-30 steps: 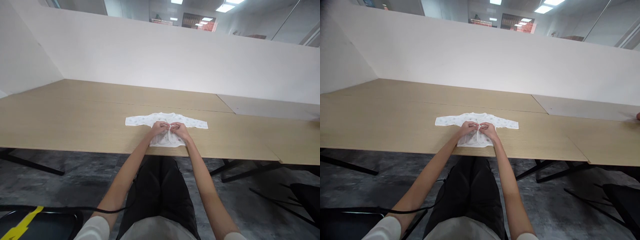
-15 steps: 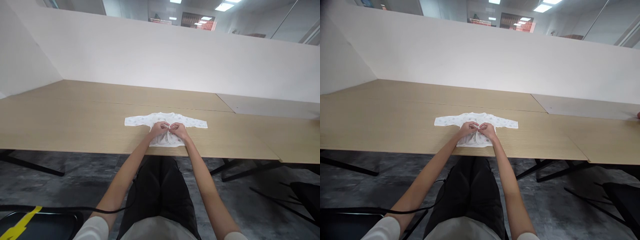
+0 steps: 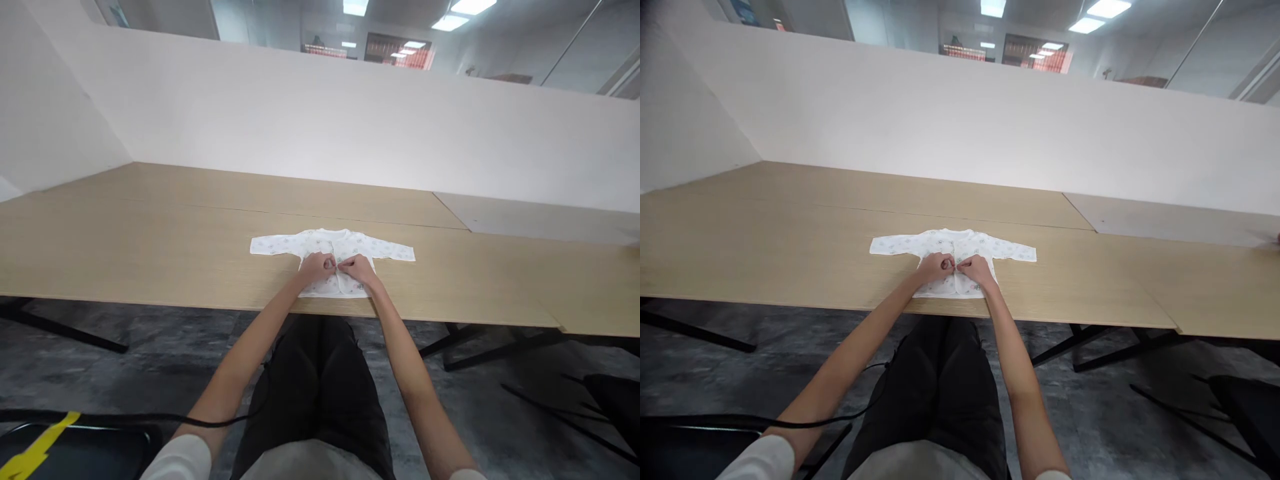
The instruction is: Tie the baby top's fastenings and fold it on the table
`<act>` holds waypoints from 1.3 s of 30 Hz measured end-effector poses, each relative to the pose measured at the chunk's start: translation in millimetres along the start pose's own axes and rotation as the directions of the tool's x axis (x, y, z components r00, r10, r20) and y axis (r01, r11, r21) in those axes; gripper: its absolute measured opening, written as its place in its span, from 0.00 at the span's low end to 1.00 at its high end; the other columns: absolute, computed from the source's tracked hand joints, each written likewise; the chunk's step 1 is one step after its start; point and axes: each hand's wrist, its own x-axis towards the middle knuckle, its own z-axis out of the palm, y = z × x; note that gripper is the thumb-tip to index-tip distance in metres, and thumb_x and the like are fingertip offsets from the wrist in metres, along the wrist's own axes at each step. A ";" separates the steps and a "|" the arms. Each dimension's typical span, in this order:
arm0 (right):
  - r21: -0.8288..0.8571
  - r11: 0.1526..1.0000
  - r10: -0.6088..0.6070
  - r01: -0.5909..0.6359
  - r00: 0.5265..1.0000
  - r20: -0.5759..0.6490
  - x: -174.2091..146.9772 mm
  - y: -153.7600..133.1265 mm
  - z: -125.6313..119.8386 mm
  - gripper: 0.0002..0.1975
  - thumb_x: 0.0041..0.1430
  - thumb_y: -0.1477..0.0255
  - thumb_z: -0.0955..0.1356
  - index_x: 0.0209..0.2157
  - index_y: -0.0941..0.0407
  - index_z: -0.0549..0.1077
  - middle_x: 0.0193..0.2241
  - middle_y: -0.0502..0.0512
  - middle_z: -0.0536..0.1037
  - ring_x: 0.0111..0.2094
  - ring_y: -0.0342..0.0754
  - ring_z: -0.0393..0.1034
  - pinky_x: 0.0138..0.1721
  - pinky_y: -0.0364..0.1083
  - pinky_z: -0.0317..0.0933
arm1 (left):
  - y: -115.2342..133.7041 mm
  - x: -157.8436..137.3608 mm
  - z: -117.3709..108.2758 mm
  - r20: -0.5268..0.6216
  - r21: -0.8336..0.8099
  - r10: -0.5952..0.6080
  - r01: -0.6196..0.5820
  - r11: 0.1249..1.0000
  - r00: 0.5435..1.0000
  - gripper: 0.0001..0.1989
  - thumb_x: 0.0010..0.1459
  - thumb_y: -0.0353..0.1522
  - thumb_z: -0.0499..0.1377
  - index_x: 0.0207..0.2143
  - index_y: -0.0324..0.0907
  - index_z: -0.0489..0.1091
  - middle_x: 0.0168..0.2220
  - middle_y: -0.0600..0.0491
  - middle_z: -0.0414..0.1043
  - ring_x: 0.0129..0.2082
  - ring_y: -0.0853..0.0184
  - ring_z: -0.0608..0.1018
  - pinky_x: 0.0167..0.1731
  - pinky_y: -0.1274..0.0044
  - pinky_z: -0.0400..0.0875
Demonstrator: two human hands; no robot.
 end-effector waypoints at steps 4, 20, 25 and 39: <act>-0.035 0.999 -0.031 0.035 0.994 0.108 -0.5 -4.4 -24.4 0.11 0.43 0.71 0.72 0.33 0.55 0.81 0.25 0.52 0.79 0.24 0.44 0.68 0.24 0.41 0.60 | -7.5 -3.2 -20.3 0.032 0.009 0.039 -0.039 0.999 0.999 0.16 0.45 0.41 0.62 0.36 0.43 0.73 0.28 0.53 0.71 0.30 0.64 0.73 0.37 0.74 0.67; -0.752 0.565 0.168 -0.340 0.940 -0.298 28.2 81.6 -134.8 0.20 0.54 0.71 0.62 0.47 0.61 0.75 0.46 0.69 0.75 0.48 0.59 0.68 0.44 0.51 0.60 | -113.0 3.6 -99.3 -0.135 0.432 -0.456 0.466 0.772 0.880 0.21 0.55 0.40 0.54 0.47 0.39 0.71 0.51 0.40 0.68 0.54 0.51 0.67 0.52 0.64 0.59; -0.771 0.534 0.176 -0.347 0.937 -0.301 39.7 64.9 -149.7 0.15 0.54 0.72 0.63 0.40 0.62 0.76 0.39 0.67 0.76 0.42 0.55 0.70 0.42 0.50 0.60 | -98.7 15.9 -124.4 -0.193 0.408 -0.462 0.499 0.765 0.866 0.17 0.55 0.38 0.56 0.45 0.40 0.70 0.46 0.43 0.73 0.49 0.53 0.72 0.50 0.66 0.59; -0.811 0.554 -0.326 -0.187 0.848 -0.418 -16.6 26.8 -231.2 0.11 0.58 0.64 0.64 0.27 0.57 0.65 0.22 0.55 0.68 0.25 0.48 0.61 0.30 0.44 0.51 | -53.2 -33.6 -188.5 -0.316 0.479 -0.086 0.237 0.845 0.945 0.12 0.60 0.41 0.49 0.35 0.42 0.64 0.36 0.45 0.70 0.38 0.59 0.72 0.38 0.73 0.63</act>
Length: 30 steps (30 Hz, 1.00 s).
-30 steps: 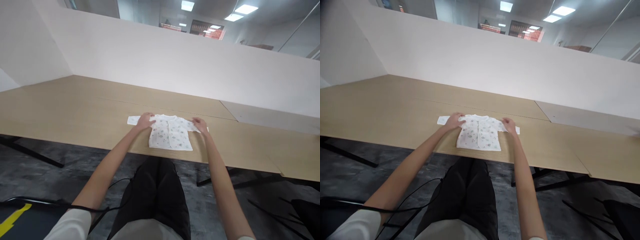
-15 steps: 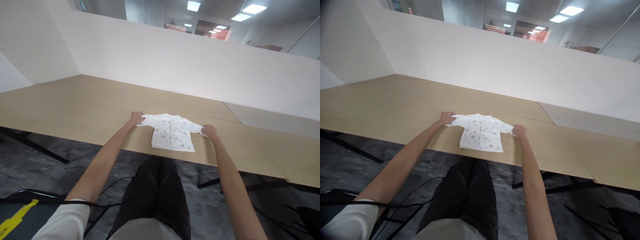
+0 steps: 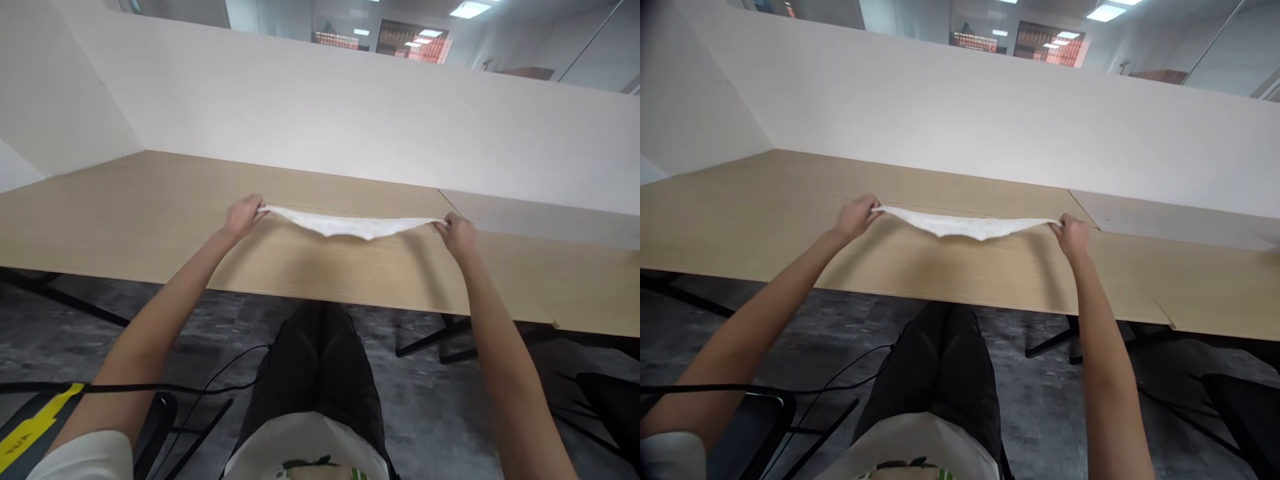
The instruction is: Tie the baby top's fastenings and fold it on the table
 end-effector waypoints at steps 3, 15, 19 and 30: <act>-0.018 0.997 -0.073 0.076 0.987 0.141 -44.9 6.3 17.9 0.08 0.53 0.71 0.67 0.24 0.56 0.64 0.23 0.55 0.69 0.27 0.48 0.61 0.33 0.45 0.52 | -3.0 -44.9 26.6 0.195 -0.019 0.059 -0.056 0.998 0.979 0.08 0.57 0.37 0.50 0.32 0.43 0.64 0.35 0.46 0.72 0.36 0.59 0.74 0.37 0.73 0.64; 0.159 0.862 0.463 -0.482 0.875 0.140 -123.8 -13.3 55.7 0.17 0.50 0.77 0.60 0.42 0.64 0.70 0.42 0.68 0.71 0.40 0.54 0.65 0.40 0.48 0.57 | -8.3 -106.9 62.6 0.295 -0.133 0.112 -0.075 0.988 0.949 0.28 0.57 0.47 0.50 0.55 0.41 0.61 0.56 0.44 0.66 0.54 0.55 0.68 0.54 0.67 0.60; 0.284 0.744 0.586 -0.605 0.795 0.158 -125.5 -14.4 58.4 0.20 0.51 0.76 0.57 0.45 0.64 0.69 0.38 0.66 0.73 0.39 0.54 0.67 0.41 0.49 0.58 | -11.1 -106.1 66.6 0.251 -0.171 0.117 -0.075 0.983 0.961 0.37 0.52 0.55 0.53 0.57 0.42 0.61 0.60 0.45 0.60 0.60 0.53 0.60 0.59 0.65 0.52; 0.342 0.788 0.484 -0.512 0.858 0.169 -124.5 -12.7 57.5 0.20 0.53 0.65 0.61 0.43 0.62 0.72 0.32 0.62 0.75 0.33 0.53 0.67 0.38 0.49 0.59 | -21.8 -101.6 84.0 0.128 -0.112 -0.226 0.241 0.964 0.966 0.33 0.59 0.48 0.45 0.57 0.34 0.61 0.58 0.38 0.61 0.58 0.51 0.63 0.57 0.64 0.55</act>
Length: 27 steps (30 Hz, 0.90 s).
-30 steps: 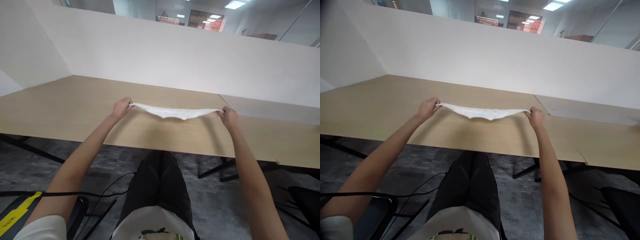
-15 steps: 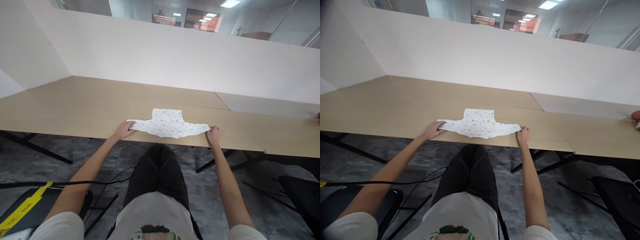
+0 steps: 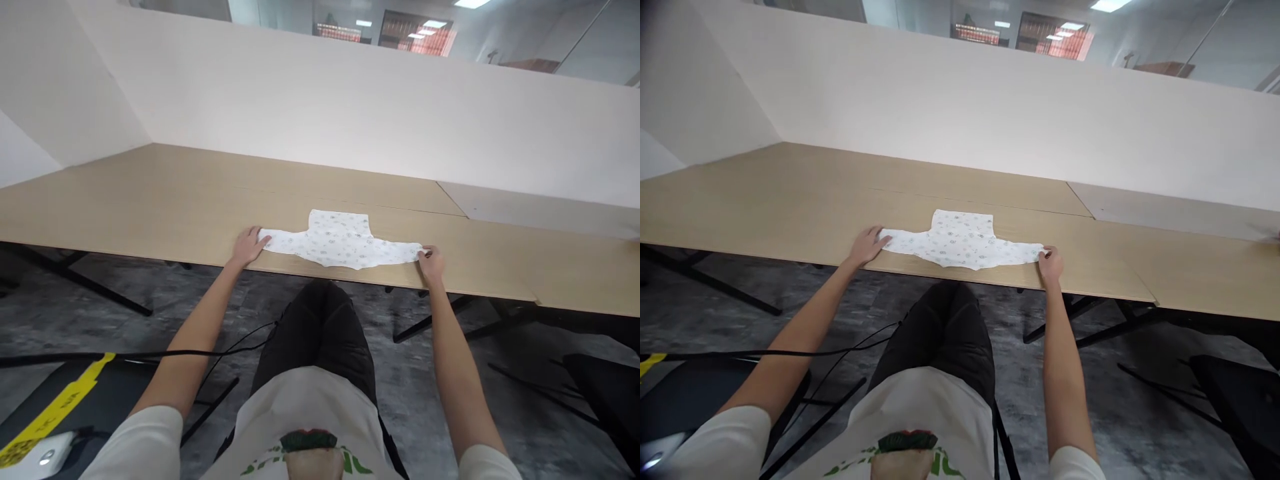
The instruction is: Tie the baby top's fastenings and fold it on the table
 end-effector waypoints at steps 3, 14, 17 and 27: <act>0.037 0.999 0.007 -0.004 0.997 -0.073 -4.1 -20.0 -0.1 0.20 0.56 0.68 0.59 0.43 0.63 0.73 0.34 0.63 0.76 0.33 0.52 0.68 0.38 0.48 0.59 | -2.5 1.7 1.1 0.019 0.060 0.009 -0.010 0.998 1.000 0.31 0.58 0.47 0.47 0.54 0.33 0.63 0.57 0.37 0.62 0.57 0.50 0.64 0.57 0.63 0.56; 0.171 0.879 -0.454 0.445 0.891 0.015 -72.8 -184.1 54.5 0.16 0.60 0.77 0.60 0.41 0.58 0.78 0.39 0.58 0.77 0.39 0.48 0.71 0.44 0.44 0.59 | -7.7 -6.0 -13.8 -0.032 -0.412 -0.047 0.029 0.911 0.998 0.27 0.45 0.46 0.60 0.44 0.40 0.67 0.44 0.45 0.74 0.46 0.56 0.75 0.47 0.68 0.69; 0.114 0.883 -0.466 0.455 0.877 0.115 -95.3 -197.2 69.9 0.16 0.59 0.79 0.61 0.41 0.57 0.78 0.39 0.57 0.78 0.41 0.48 0.70 0.45 0.45 0.57 | 1.2 -11.4 -22.1 -0.041 -0.539 -0.140 0.096 0.836 0.989 0.29 0.42 0.45 0.63 0.44 0.39 0.67 0.42 0.46 0.75 0.44 0.57 0.76 0.43 0.70 0.71; 0.015 0.824 -0.560 0.567 0.810 0.174 -121.1 -192.4 93.1 0.14 0.59 0.80 0.62 0.41 0.56 0.76 0.34 0.57 0.78 0.40 0.50 0.69 0.44 0.49 0.53 | -10.6 -5.3 -8.9 -0.067 -0.623 -0.159 0.083 0.778 0.985 0.29 0.44 0.46 0.62 0.45 0.38 0.70 0.41 0.45 0.75 0.42 0.58 0.76 0.43 0.70 0.70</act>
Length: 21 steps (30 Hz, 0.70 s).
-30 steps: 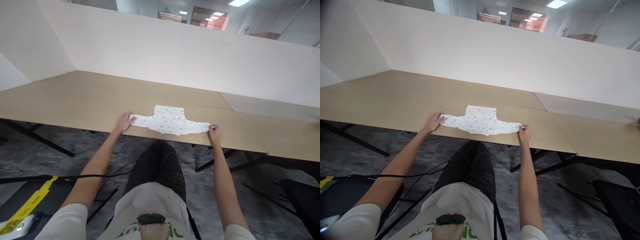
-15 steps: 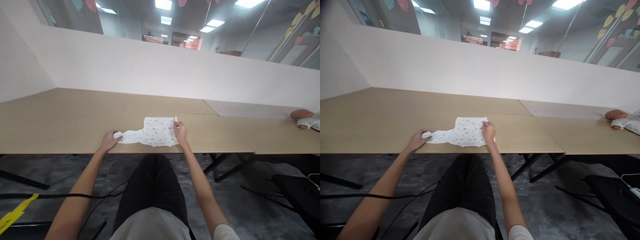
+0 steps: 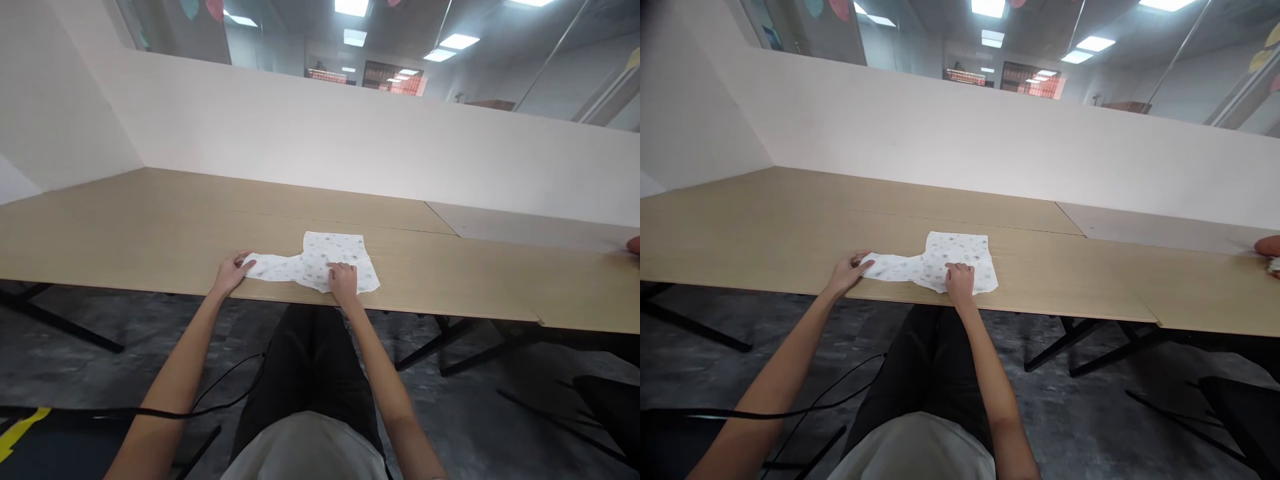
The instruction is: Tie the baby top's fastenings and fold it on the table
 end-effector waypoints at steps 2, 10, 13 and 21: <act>0.023 0.999 -0.044 0.046 0.996 -0.071 -9.5 -1.6 -2.9 0.12 0.60 0.77 0.62 0.42 0.57 0.75 0.33 0.58 0.78 0.39 0.51 0.69 0.45 0.50 0.54 | -3.9 -0.1 0.9 -0.016 -0.012 0.021 -0.021 1.000 1.000 0.28 0.44 0.46 0.62 0.45 0.37 0.70 0.40 0.45 0.75 0.41 0.59 0.76 0.43 0.70 0.70; 0.391 0.918 0.055 0.062 0.958 -0.283 -170.4 -23.3 25.2 0.12 0.62 0.73 0.60 0.35 0.55 0.74 0.29 0.57 0.77 0.34 0.50 0.71 0.39 0.50 0.63 | 10.2 -3.2 9.9 -0.118 -0.056 -0.005 -0.001 0.998 0.993 0.23 0.45 0.39 0.61 0.43 0.37 0.71 0.39 0.47 0.75 0.37 0.62 0.76 0.39 0.72 0.71; 0.417 0.893 0.114 -0.168 0.982 0.152 -222.5 -23.3 58.5 0.14 0.60 0.73 0.59 0.36 0.52 0.76 0.29 0.55 0.78 0.30 0.50 0.72 0.34 0.47 0.65 | 38.6 5.9 35.3 -0.176 -0.193 -0.048 0.014 0.981 0.983 0.20 0.48 0.36 0.58 0.44 0.37 0.71 0.44 0.45 0.74 0.42 0.61 0.76 0.42 0.72 0.71; 0.213 0.929 0.140 -0.303 0.819 0.556 -227.7 -4.0 96.0 0.15 0.57 0.78 0.62 0.39 0.53 0.77 0.32 0.53 0.81 0.34 0.49 0.76 0.36 0.42 0.63 | 134.2 -3.2 154.3 0.146 -0.123 0.386 -0.371 0.921 0.911 0.15 0.55 0.32 0.54 0.45 0.40 0.72 0.48 0.47 0.73 0.48 0.61 0.74 0.50 0.70 0.67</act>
